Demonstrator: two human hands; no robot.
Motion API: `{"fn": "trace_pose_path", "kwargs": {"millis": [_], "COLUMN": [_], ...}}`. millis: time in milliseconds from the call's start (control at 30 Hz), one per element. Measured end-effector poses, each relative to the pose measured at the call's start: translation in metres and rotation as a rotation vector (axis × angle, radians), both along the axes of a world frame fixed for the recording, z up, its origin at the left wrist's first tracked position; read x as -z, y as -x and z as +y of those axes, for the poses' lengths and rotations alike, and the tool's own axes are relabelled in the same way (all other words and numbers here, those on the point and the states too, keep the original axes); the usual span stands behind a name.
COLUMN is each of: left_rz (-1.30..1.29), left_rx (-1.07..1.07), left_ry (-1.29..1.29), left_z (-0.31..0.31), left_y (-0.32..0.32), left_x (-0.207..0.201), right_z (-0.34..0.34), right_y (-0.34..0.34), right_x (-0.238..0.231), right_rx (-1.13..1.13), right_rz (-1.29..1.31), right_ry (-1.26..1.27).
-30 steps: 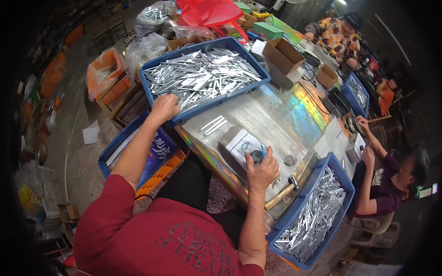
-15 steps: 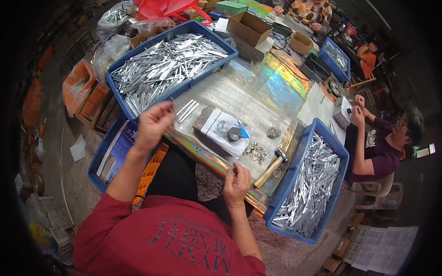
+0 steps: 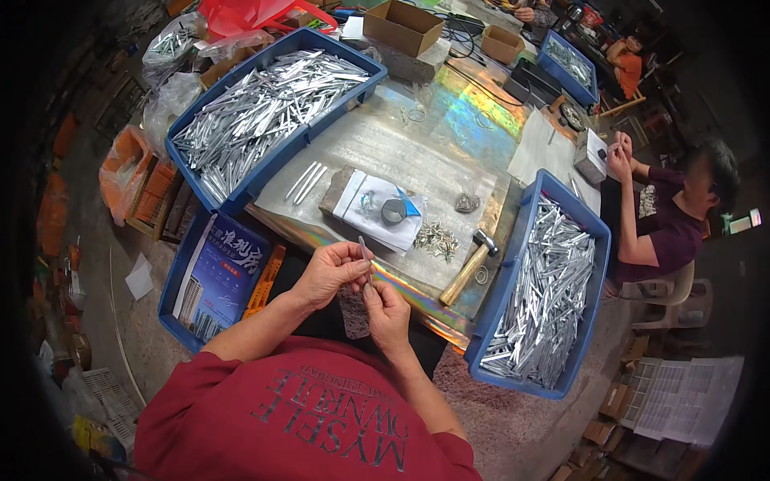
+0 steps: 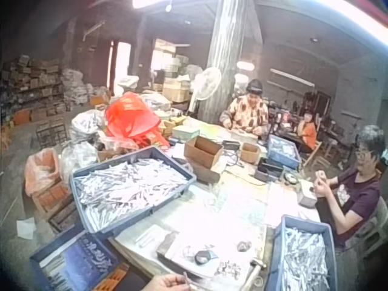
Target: The person takes metal strips from a bin, attaches small components onto them by hand, and hammers them on a block using a hammer.
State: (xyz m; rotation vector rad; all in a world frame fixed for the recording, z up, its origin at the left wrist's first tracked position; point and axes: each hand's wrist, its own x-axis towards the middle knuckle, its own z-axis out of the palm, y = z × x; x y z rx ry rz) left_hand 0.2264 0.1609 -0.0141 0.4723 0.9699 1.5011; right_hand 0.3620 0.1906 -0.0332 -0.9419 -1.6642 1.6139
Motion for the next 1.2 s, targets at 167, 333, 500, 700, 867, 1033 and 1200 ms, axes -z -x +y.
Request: {"fn": "trace_pose_path", "kwargs": {"millis": [167, 333, 500, 700, 867, 1033, 1200], "left_rz": [-0.002, 0.31, 1.359, 1.462, 1.041, 0.873, 0.845], "left_rx": [-0.017, 0.096, 0.052, 0.086, 0.23, 0.311, 0.326], "left_ry": [0.001, -0.068, -0.42, -0.382, -0.177, -0.1, -0.077], "left_z": [-0.001, -0.006, -0.005, -0.01, -0.014, -0.017, -0.02], "left_y": [0.008, 0.013, 0.01, 0.006, 0.008, 0.009, 0.011], "left_x": [0.0, 0.002, 0.001, 0.022, 0.03, 0.034, 0.038], "right_z": [0.009, 0.016, 0.022, 0.043, 0.097, 0.103, 0.104], "right_y": [-0.009, -0.02, -0.031, -0.036, -0.047, -0.038, -0.037], "right_x": [-0.001, -0.01, -0.001, -0.005, 0.01, 0.017, 0.02], "right_rx": [0.071, 0.066, 0.031, 0.034, 0.238, 0.237, 0.221], "right_rz": [0.009, 0.042, -0.075, -0.277, -0.55, -0.952, -0.987], "right_ry": [0.023, 0.115, 0.092, -0.153, -0.905, -0.95, -0.93]}}
